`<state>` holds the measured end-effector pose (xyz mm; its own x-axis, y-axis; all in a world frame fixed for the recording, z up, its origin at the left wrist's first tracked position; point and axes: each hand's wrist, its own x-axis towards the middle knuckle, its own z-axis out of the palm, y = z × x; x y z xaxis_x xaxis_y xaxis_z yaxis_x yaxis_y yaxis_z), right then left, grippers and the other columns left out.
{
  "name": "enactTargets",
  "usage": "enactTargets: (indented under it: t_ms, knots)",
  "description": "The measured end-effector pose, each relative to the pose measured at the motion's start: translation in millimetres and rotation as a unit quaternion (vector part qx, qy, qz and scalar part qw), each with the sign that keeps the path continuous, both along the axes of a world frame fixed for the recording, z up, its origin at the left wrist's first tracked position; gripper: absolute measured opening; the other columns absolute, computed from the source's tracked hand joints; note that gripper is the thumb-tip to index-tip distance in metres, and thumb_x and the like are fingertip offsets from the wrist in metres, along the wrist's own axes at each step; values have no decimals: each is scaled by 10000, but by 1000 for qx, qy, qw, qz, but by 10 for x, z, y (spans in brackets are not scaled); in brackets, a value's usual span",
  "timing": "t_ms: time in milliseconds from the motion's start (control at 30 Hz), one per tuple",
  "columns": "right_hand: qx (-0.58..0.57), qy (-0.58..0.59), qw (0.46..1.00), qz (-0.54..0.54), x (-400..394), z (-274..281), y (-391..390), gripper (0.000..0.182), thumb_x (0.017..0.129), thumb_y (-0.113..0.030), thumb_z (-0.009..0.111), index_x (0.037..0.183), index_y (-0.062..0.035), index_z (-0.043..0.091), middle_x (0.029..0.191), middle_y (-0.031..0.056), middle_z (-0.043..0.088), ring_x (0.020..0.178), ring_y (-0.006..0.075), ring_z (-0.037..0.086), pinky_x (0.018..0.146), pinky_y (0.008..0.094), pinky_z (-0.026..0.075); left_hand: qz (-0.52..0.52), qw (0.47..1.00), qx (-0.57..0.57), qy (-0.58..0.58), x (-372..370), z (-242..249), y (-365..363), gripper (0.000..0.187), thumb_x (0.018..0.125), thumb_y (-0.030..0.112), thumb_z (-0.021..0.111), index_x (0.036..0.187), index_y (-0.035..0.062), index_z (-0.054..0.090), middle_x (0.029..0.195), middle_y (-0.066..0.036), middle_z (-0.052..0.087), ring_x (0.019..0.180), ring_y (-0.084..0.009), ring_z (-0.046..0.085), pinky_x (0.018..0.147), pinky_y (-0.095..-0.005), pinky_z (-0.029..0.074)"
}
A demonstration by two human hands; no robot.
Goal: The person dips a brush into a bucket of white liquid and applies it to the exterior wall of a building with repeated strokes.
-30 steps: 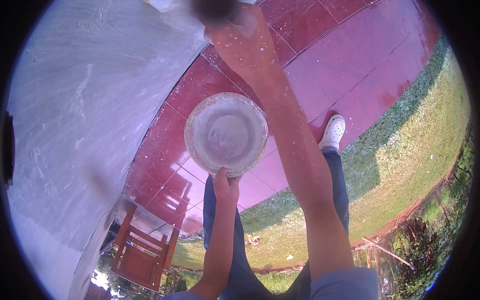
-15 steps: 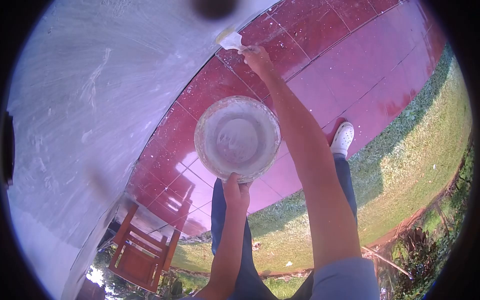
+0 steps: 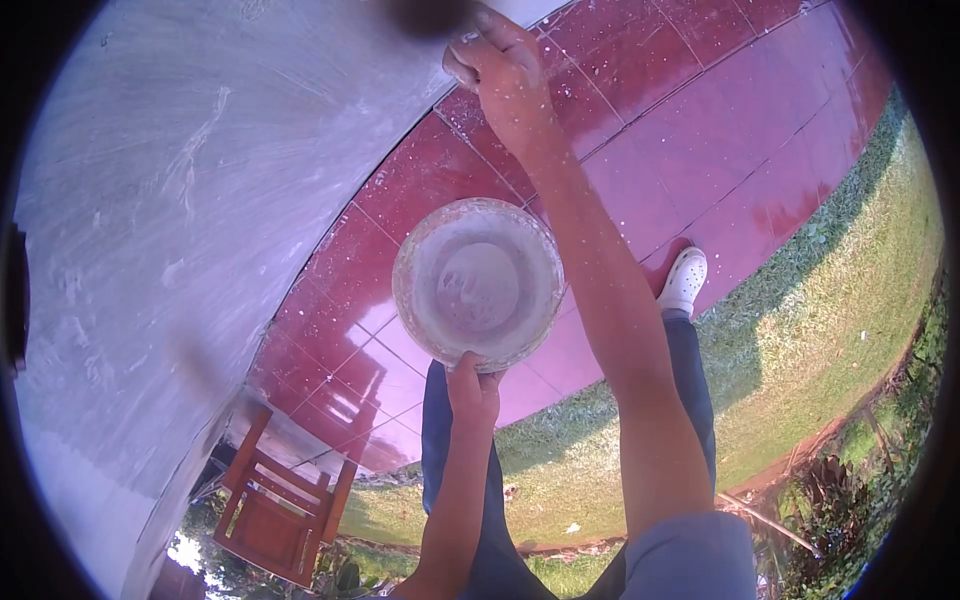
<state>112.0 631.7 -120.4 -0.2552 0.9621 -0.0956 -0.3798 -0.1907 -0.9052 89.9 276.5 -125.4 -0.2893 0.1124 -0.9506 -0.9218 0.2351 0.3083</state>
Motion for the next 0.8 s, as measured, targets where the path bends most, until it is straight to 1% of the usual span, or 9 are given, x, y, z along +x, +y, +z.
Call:
enactTargets:
  t_ms: [67,100,267,333,400,533,600,700,800]
  knots:
    - [-115,8,992,58,-99,-992,-35,221,975,-231,509,919,-42,608,601,-53,371,522,50,313,480,225,261,8,1000,1,-5,0,4,-17,657,781,-73,492,1401,65,323,1341,-150,446,1208,-337,536,960,-529,524]
    - [-166,-43,982,76,-51,-1315,-113,234,973,-251,516,896,-48,601,605,-54,376,512,52,315,465,229,271,6,1000,5,-4,-3,2,-14,657,781,-73,492,1401,65,323,1341,-150,446,1208,-337,536,960,-529,524]
    - [-350,-246,901,74,178,-1955,-305,306,950,-322,548,811,-57,611,599,-33,445,486,86,380,424,271,331,8,1000,12,13,-38,-74,-124,682,750,-80,511,1375,119,327,1293,-128,453,1123,-311,559,893,-522,532]
    - [-260,-325,904,100,167,-1783,-191,347,936,-355,571,804,-40,633,597,-19,478,491,101,437,445,289,384,9,1000,2,17,-53,-55,-68,681,750,-80,513,1375,120,327,1290,-127,454,1122,-311,559,889,-518,532]
    - [-203,-302,930,59,36,-1119,-158,376,939,-356,568,790,-19,646,582,-11,486,524,102,478,477,296,409,11,1000,-10,13,-31,-45,-45,681,750,-79,514,1374,120,327,1286,-126,455,1120,-310,559,884,-514,532]
    - [-156,-193,968,39,137,377,-347,296,958,-288,547,840,-30,633,604,-50,411,528,45,362,473,235,302,-1,1000,-11,3,-21,-32,-23,649,778,-68,507,1381,95,329,1299,-139,459,1148,-323,556,926,-524,522]
    - [-106,-127,986,34,220,790,-396,292,963,-293,547,838,-39,618,570,-48,386,512,44,343,482,236,301,-8,1000,-21,7,-28,-33,-18,624,801,-60,501,1387,64,330,1317,-155,461,1174,-336,553,960,-531,517]
    - [-21,3,999,37,164,782,-295,304,965,-322,562,836,-49,600,549,-49,364,493,49,323,481,243,301,-8,1000,-16,1,-36,-51,-32,630,799,-61,498,1392,61,325,1319,-157,462,1168,-338,558,961,-535,516]
    - [-57,32,996,62,-12,12,-84,330,963,-352,577,816,-56,574,547,-49,358,482,54,319,478,247,304,-8,1000,-8,5,-38,-28,-5,636,793,-67,491,1394,62,324,1325,-160,457,1172,-339,555,961,-534,517]
